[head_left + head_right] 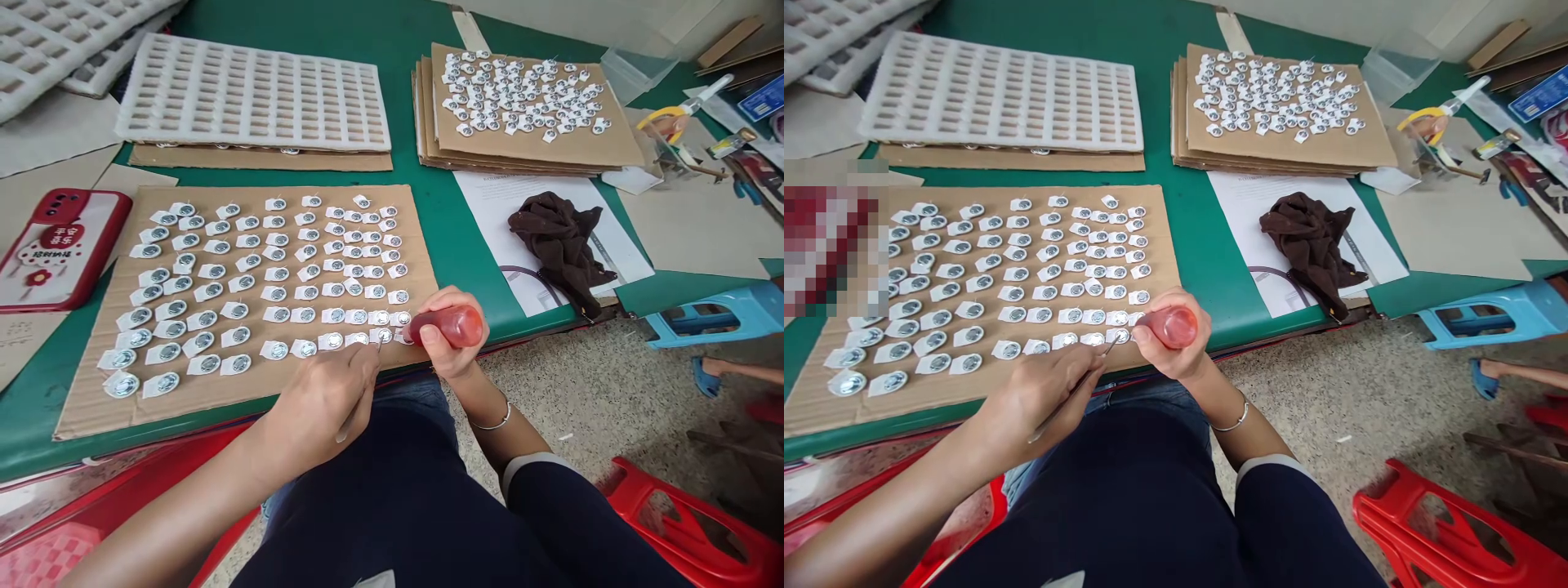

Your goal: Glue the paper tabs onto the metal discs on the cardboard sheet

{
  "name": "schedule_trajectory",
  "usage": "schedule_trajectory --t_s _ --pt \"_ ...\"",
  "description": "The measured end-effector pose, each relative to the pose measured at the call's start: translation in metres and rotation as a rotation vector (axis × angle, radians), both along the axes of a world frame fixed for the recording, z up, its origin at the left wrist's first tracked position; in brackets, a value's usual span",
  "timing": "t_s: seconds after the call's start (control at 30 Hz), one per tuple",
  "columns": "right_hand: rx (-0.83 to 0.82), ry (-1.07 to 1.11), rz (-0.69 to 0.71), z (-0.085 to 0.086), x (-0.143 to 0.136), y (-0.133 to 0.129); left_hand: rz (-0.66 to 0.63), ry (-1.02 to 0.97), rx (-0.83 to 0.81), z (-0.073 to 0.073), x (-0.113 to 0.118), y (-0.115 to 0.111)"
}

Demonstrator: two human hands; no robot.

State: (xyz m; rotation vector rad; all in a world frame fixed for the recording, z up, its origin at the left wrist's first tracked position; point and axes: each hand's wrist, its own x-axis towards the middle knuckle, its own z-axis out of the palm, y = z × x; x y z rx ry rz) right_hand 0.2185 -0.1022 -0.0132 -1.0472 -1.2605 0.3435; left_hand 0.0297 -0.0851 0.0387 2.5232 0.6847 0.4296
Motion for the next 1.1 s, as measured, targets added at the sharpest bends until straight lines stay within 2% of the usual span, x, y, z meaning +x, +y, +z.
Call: schedule_trajectory --t_s 0.77,1.1 --pt "-0.020 -0.088 0.012 -0.0013 -0.0002 0.0002 0.003 0.000 -0.023 -0.0012 -0.0022 -0.0004" --pt "-0.006 -0.054 0.037 -0.0010 -0.0006 -0.0009 0.005 -0.003 -0.073 -0.0038 -0.0046 0.0001"
